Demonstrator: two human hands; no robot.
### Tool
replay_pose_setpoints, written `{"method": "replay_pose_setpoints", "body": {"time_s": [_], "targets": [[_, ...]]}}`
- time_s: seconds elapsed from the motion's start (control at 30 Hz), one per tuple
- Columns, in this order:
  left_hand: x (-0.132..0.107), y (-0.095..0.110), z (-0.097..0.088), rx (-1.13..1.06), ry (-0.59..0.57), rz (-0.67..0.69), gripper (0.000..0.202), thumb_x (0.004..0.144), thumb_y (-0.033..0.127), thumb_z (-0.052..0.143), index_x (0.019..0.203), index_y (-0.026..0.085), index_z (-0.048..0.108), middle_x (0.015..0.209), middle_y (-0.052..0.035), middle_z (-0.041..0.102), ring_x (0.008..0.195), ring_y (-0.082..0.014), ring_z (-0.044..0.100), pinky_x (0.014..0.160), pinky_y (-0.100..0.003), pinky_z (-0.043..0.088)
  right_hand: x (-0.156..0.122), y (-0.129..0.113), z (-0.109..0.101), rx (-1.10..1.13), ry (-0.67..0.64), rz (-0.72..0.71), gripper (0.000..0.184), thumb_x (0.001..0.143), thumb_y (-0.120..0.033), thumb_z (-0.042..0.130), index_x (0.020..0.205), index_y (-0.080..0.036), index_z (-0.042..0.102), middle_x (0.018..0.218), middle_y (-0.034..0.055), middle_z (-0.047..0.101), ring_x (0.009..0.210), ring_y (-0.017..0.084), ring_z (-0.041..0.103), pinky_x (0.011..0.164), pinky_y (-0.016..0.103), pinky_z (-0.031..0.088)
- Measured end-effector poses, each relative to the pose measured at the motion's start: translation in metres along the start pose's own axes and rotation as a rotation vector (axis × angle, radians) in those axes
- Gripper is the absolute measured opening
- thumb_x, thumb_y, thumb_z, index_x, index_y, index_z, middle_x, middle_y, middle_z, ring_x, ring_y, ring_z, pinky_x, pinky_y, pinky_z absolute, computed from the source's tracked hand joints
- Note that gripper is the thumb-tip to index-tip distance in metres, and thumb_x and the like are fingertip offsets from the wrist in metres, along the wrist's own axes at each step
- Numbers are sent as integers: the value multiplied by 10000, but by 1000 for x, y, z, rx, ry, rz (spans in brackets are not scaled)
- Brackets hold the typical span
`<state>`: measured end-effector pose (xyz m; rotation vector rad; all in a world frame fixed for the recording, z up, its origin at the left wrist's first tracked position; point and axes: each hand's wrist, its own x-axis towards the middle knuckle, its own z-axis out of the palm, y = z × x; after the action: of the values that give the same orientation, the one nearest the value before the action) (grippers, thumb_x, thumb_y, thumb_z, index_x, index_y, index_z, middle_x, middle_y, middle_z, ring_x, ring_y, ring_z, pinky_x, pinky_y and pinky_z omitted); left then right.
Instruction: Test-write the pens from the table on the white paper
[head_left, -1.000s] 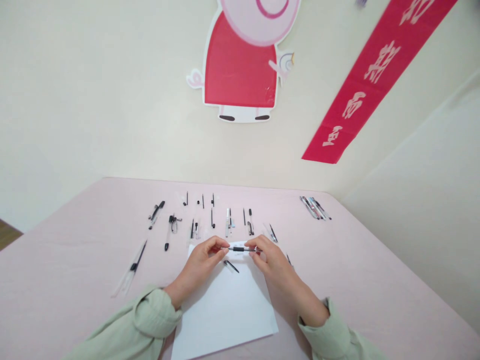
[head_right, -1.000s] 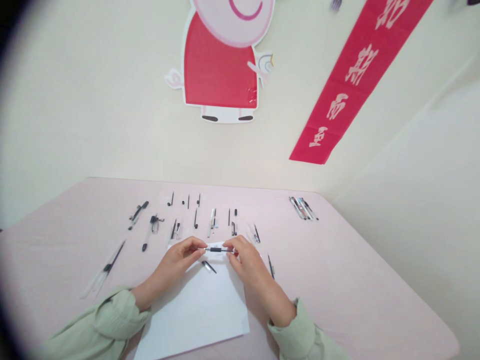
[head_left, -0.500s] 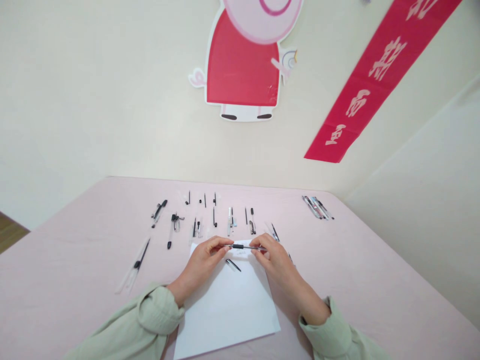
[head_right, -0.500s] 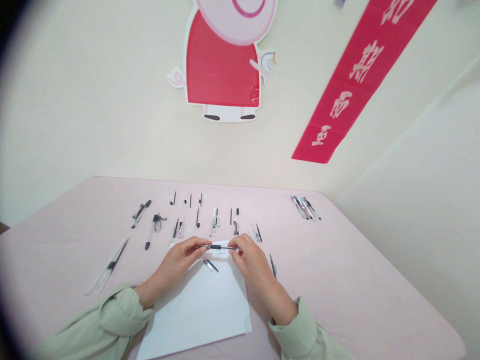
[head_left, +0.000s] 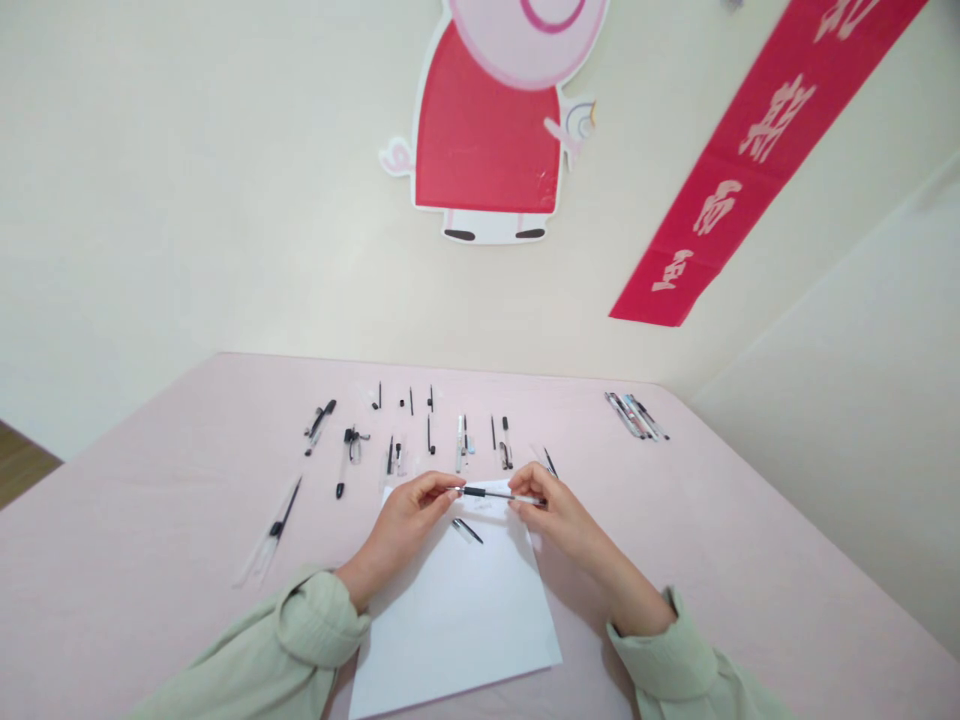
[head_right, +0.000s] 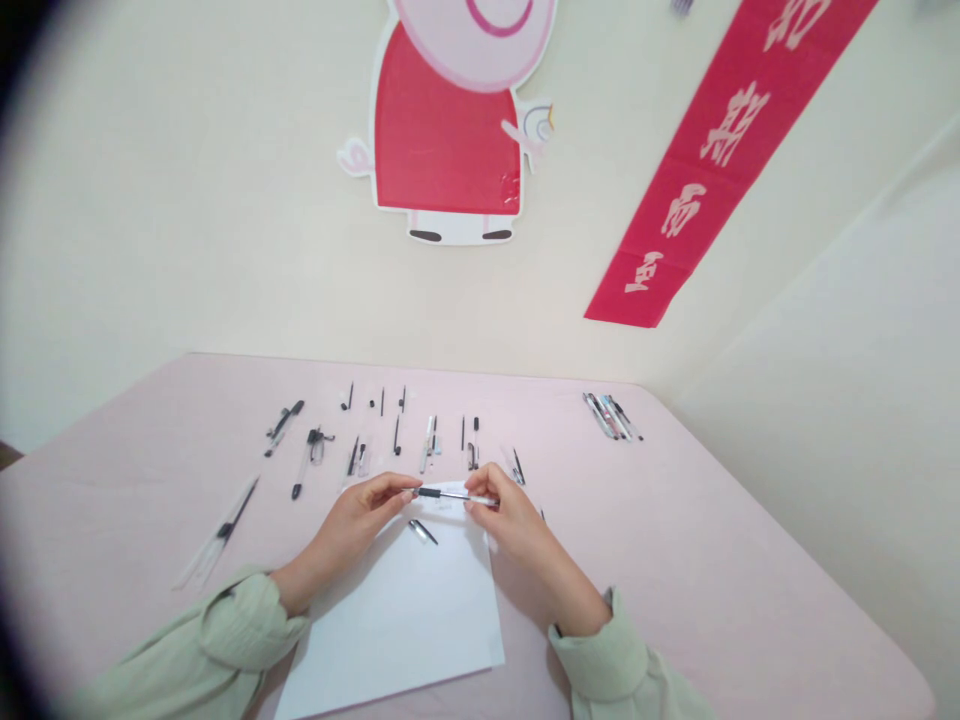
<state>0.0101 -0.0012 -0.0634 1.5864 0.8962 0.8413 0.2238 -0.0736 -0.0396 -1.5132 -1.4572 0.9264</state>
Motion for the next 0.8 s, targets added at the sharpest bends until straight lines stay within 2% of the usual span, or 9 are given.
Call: {"method": "replay_pose_setpoints", "body": {"time_s": [0.1, 0.23, 0.27, 0.33, 0.43, 0.53, 0.63, 0.7, 0.8], "targets": [[0, 2, 0, -4, 8, -9, 220, 785, 329, 624, 911, 186, 734, 945, -75, 756, 876, -230, 674, 796, -326, 503, 2, 1, -2, 42, 16, 64, 91, 785, -282, 598, 801, -198, 569, 719, -13, 595, 618, 133, 537, 564, 235, 390], [0, 1, 0, -13, 12, -19, 223, 783, 331, 626, 914, 186, 733, 943, -72, 756, 867, -224, 675, 796, -323, 504, 1, -5, -1, -41, 25, 105, 373, 900, -430, 456, 640, -189, 573, 459, -37, 482, 446, 117, 444, 510, 254, 344], [0, 1, 0, -12, 11, -21, 223, 781, 332, 627, 910, 185, 734, 941, -73, 756, 866, -225, 675, 796, -324, 503, 1, -6, -1, -45, 27, 111, 404, 909, -448, 431, 641, -187, 582, 432, -47, 443, 427, 114, 420, 500, 255, 333], [0, -1, 0, -14, 13, -22, 226, 780, 333, 629, 911, 181, 733, 943, -77, 755, 871, -228, 675, 800, -328, 502, 0, -8, -1, 12, 39, 119, 336, 894, -442, 455, 748, -184, 614, 453, -62, 433, 431, 111, 411, 487, 246, 324], [1, -3, 0, -30, 21, -23, 236, 778, 336, 631, 923, 177, 730, 952, -81, 754, 883, -232, 675, 807, -333, 502, 1, -7, -1, 136, 69, 124, 193, 803, -364, 602, 903, -200, 592, 563, -60, 523, 501, 113, 478, 497, 225, 347], [1, -4, 0, -40, 29, -26, 237, 775, 337, 636, 925, 177, 729, 943, -78, 755, 875, -229, 676, 805, -329, 505, 1, -5, -1, 158, 68, 131, 191, 791, -375, 627, 776, -193, 567, 582, -33, 576, 504, 110, 503, 507, 227, 366], [1, -3, 0, -38, 34, -28, 227, 772, 333, 638, 914, 182, 731, 929, -71, 757, 863, -225, 678, 802, -324, 508, 2, -2, -2, 85, 40, 146, 381, 881, -487, 488, 662, -185, 566, 444, -37, 504, 404, 101, 427, 461, 237, 326], [1, -2, 0, -37, 35, -25, 223, 772, 336, 639, 909, 186, 733, 925, -68, 759, 861, -223, 680, 801, -321, 510, 2, -2, -2, 68, 42, 143, 417, 899, -510, 443, 702, -178, 601, 424, -47, 475, 388, 101, 403, 445, 237, 306], [1, -2, 0, -42, 37, -22, 232, 769, 345, 642, 914, 189, 734, 930, -66, 760, 861, -222, 683, 798, -319, 514, 2, -3, -1, 118, 59, 127, 261, 835, -443, 579, 855, -185, 605, 519, -53, 535, 449, 104, 463, 462, 220, 331]]}}
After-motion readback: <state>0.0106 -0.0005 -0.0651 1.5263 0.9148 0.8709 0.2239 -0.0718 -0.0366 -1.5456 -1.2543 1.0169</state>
